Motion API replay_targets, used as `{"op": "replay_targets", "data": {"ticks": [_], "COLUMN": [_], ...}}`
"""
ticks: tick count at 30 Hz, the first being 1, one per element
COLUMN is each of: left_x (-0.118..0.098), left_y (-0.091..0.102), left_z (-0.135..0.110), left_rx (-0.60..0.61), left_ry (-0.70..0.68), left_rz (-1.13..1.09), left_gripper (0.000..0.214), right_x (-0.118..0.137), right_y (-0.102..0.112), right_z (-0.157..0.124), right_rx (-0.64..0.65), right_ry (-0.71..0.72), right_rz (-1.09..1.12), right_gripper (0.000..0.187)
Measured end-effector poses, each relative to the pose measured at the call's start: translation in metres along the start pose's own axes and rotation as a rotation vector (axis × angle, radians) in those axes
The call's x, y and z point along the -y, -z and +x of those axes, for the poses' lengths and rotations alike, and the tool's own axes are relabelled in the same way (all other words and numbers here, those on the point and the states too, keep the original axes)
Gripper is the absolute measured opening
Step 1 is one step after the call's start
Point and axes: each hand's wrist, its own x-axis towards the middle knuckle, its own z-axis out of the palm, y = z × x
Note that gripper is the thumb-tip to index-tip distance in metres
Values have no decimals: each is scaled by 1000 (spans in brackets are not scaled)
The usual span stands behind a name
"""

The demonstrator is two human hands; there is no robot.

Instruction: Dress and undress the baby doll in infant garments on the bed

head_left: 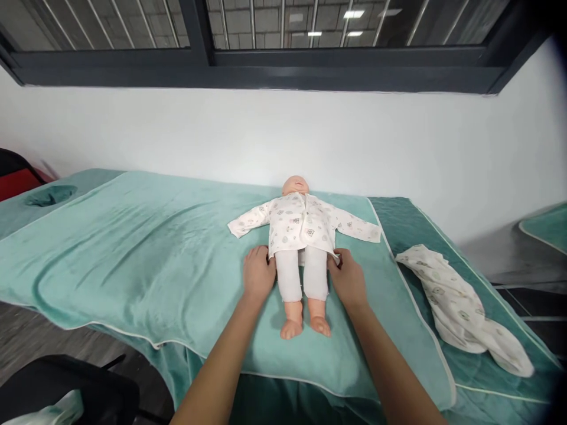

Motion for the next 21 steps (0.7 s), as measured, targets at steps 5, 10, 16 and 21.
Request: {"op": "replay_targets", "data": {"ticks": [5,10,16,21], "left_x": [10,7,10,12], "left_y": [4,7,5,2], "left_z": [-10,-12,-16,-16], "left_rx": [-85,-70,-98,-125], "left_ry": [38,68,63,81], "left_rz": [-52,-11,49,41], "left_gripper": [13,13,14,10], "right_x": [-6,-10,-20,-25], "right_y": [3,2,-2,-8], "right_z": [0,2,7,10], "right_rx": [-44,-82,-123,-102], "right_ry": [-49,-58,91,261], "right_rz": [68,112,177,225], "right_gripper": [30,32,46,54]}}
